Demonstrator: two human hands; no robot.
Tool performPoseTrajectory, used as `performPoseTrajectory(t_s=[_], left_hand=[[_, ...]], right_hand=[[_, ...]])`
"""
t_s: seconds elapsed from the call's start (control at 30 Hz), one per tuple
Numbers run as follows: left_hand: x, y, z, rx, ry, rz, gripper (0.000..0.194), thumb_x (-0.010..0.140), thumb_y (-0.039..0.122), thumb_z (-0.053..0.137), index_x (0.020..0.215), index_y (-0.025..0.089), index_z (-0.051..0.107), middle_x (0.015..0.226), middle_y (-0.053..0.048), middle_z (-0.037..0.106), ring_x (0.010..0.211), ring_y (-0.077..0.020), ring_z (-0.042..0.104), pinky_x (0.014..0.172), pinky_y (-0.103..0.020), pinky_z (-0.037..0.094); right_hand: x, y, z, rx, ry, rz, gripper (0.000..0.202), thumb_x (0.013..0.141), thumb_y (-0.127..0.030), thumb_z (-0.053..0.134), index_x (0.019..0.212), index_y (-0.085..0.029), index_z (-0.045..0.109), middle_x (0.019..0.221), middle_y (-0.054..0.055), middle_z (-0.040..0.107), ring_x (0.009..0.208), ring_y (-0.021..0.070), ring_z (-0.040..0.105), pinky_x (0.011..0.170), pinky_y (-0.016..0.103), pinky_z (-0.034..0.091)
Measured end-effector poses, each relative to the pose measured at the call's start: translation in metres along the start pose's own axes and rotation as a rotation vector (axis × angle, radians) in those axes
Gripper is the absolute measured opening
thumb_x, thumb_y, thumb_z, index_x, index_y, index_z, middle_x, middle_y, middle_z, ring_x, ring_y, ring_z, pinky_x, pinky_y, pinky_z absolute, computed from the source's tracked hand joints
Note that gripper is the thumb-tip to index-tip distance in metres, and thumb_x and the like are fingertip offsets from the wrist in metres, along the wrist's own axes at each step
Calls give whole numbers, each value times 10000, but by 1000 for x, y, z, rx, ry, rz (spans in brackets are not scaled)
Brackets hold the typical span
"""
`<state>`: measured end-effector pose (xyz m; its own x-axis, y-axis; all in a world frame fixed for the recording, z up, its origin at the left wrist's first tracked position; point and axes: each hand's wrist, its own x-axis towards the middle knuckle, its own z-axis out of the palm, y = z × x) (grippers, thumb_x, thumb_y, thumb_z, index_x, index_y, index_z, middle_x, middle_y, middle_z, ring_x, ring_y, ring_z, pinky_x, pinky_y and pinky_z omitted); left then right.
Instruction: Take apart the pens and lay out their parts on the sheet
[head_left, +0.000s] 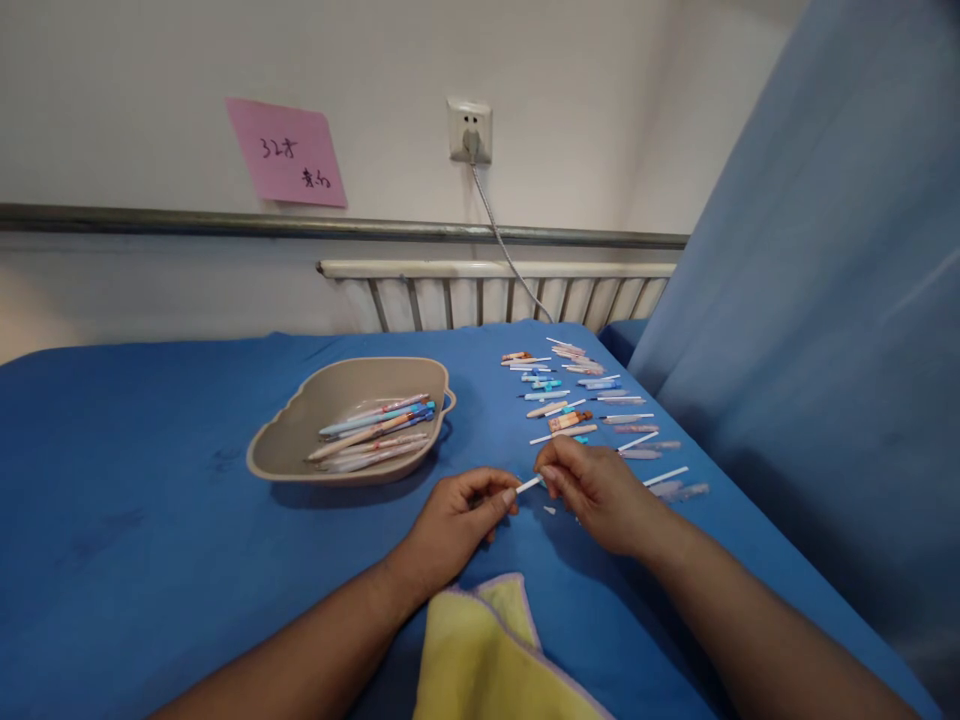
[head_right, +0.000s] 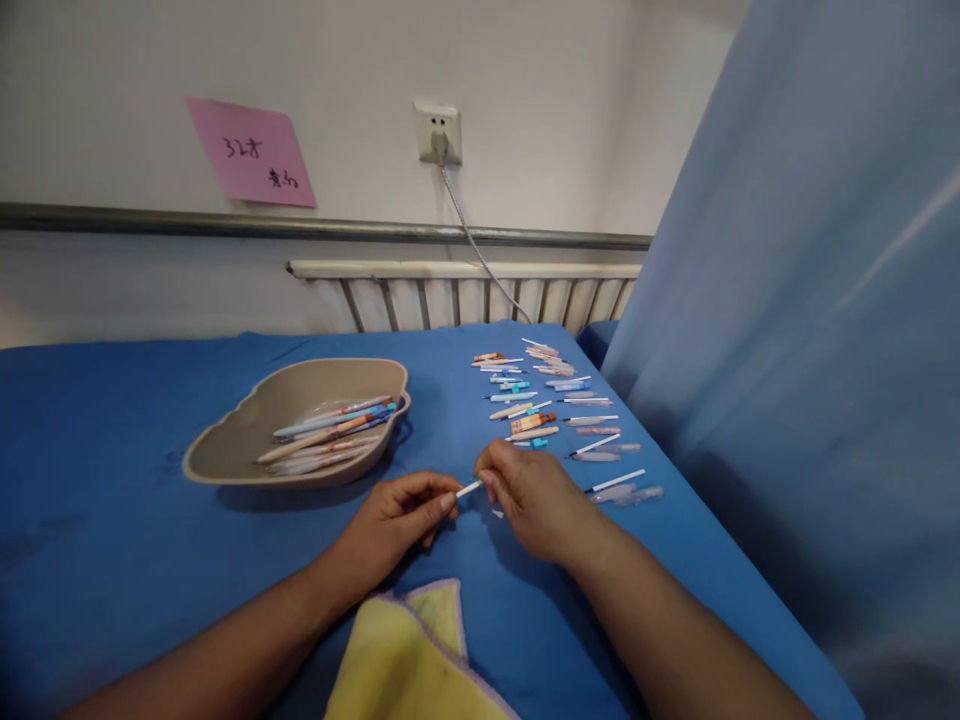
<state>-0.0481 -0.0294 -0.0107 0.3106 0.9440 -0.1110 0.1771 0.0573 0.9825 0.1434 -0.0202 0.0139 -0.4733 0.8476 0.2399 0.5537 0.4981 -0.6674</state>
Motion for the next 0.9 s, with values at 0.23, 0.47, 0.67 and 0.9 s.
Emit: performPoseTrajectory(t_s=[0.23,0.47,0.67,0.9], left_hand=[[-3,0,2,57,6,51,213,751,351,597,821,166,676,642,-4,608,501,-85,445,467,-180,345],[4,-4,-1,37,95,30,227,727,344,621,846,157,668,634,7,596,480,-81,442,464,-185,355],[10,-7,-5,-87,162,-30,278,679,358,662,848,137,659,660,-11,621,449,-71,435,426,-182,333],[10,-6,-4,-84,139,-23,266,683,359,654,834,141,665,640,-1,613,440,-66,432,425,-185,328]], right_hand=[[1,-1,4,37,-27,64,122,884,-211,389,793,-203,471,599,-37,545,545,109,505,551,222,342],[-1,16,-9,84,-47,169,108,859,-204,402,786,-197,481,601,-35,560,554,112,505,540,213,357],[-7,19,-7,2,-272,184,99,780,-140,477,749,-185,560,626,-26,591,564,104,502,529,199,327],[-7,17,-2,-130,-285,199,107,801,-252,520,766,-199,607,618,-12,609,547,111,487,496,208,276]])
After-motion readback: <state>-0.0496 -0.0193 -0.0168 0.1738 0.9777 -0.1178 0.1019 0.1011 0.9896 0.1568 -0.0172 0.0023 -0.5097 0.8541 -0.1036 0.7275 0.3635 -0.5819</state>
